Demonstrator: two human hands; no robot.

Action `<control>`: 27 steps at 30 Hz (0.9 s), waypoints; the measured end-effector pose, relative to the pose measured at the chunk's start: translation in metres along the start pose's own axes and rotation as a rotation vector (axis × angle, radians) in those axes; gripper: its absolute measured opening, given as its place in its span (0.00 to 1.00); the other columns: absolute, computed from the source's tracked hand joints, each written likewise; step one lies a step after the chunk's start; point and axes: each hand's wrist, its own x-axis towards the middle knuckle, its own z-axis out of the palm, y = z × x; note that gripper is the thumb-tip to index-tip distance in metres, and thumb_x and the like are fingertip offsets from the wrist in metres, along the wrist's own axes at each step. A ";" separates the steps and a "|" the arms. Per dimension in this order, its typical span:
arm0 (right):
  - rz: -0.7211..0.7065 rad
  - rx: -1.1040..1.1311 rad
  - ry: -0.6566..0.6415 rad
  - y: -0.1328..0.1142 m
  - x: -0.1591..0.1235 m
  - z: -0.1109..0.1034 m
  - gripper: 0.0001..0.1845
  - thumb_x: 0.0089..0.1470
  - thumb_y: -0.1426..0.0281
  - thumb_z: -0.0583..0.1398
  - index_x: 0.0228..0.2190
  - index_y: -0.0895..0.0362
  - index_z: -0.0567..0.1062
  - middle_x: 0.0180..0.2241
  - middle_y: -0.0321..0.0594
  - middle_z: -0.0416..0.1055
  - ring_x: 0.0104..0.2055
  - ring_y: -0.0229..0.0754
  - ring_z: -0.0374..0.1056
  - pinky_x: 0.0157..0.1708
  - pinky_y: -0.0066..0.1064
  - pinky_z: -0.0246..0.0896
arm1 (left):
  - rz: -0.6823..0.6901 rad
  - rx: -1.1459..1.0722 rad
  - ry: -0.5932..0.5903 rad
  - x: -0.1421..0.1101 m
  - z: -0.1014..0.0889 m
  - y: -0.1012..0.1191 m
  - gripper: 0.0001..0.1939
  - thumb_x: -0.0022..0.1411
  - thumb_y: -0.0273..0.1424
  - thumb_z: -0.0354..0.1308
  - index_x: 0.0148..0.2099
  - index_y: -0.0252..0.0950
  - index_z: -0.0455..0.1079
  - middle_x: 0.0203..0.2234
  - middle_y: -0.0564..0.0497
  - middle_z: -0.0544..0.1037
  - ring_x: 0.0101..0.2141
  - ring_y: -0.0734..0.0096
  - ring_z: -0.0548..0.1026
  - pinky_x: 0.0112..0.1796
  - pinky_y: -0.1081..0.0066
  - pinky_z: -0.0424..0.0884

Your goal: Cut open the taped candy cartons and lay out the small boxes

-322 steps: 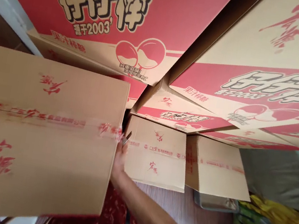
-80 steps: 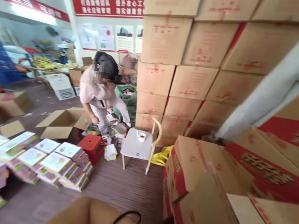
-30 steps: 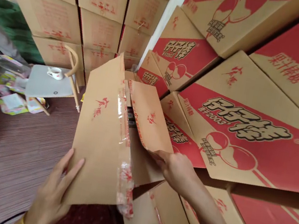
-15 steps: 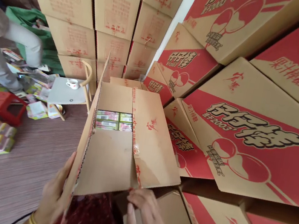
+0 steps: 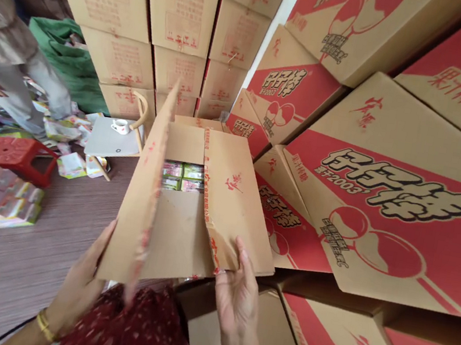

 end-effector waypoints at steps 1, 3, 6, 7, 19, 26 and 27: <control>0.000 0.018 0.030 -0.002 0.002 0.002 0.20 0.49 0.66 0.64 0.46 0.53 0.72 0.56 0.39 0.64 0.49 0.43 0.69 0.46 0.34 0.71 | -0.047 0.028 -0.084 0.000 -0.008 0.006 0.34 0.64 0.40 0.42 0.69 0.36 0.42 0.57 0.42 0.67 0.51 0.59 0.72 0.48 0.63 0.71; 0.056 0.031 0.033 -0.010 0.002 0.006 0.22 0.46 0.71 0.65 0.45 0.54 0.72 0.54 0.42 0.67 0.51 0.41 0.69 0.48 0.29 0.70 | -0.200 0.108 -0.291 -0.007 -0.020 0.015 0.31 0.65 0.43 0.39 0.65 0.32 0.55 0.44 0.42 0.77 0.41 0.57 0.77 0.39 0.63 0.73; 0.041 -0.036 -0.034 -0.042 0.001 0.013 0.25 0.40 0.79 0.64 0.44 0.58 0.73 0.50 0.45 0.70 0.51 0.37 0.69 0.47 0.21 0.68 | -0.321 0.171 -0.518 -0.032 -0.026 0.031 0.32 0.67 0.45 0.31 0.38 0.36 0.74 0.25 0.45 0.78 0.30 0.58 0.77 0.32 0.66 0.71; -0.089 -0.058 -0.043 -0.055 0.002 0.016 0.25 0.40 0.80 0.64 0.44 0.58 0.72 0.51 0.45 0.69 0.51 0.37 0.69 0.47 0.21 0.68 | -0.287 0.144 -0.553 -0.040 -0.026 0.039 0.33 0.67 0.45 0.29 0.30 0.37 0.73 0.22 0.45 0.77 0.28 0.61 0.77 0.31 0.68 0.71; -0.548 -1.144 -0.599 -0.026 0.025 0.028 0.15 0.59 0.67 0.51 0.43 0.57 0.74 0.44 0.44 0.74 0.48 0.41 0.69 0.50 0.36 0.65 | 0.398 -0.141 -0.102 0.065 -0.089 0.151 0.20 0.66 0.41 0.47 0.38 0.38 0.77 0.33 0.49 0.78 0.35 0.66 0.75 0.36 0.71 0.73; -0.834 -1.612 -0.743 -0.028 0.072 0.043 0.21 0.58 0.72 0.49 0.50 0.59 0.73 0.52 0.45 0.69 0.56 0.45 0.62 0.58 0.43 0.56 | 0.159 -0.618 0.464 0.194 -0.080 0.148 0.31 0.67 0.47 0.37 0.58 0.33 0.66 0.45 0.44 0.75 0.50 0.64 0.70 0.57 0.57 0.61; -0.817 -1.612 -0.777 -0.027 0.075 0.048 0.21 0.59 0.71 0.49 0.51 0.60 0.72 0.54 0.46 0.68 0.57 0.45 0.61 0.58 0.43 0.55 | 0.104 -0.714 0.569 0.216 -0.081 0.143 0.30 0.67 0.46 0.37 0.59 0.33 0.65 0.43 0.44 0.75 0.50 0.64 0.70 0.57 0.56 0.60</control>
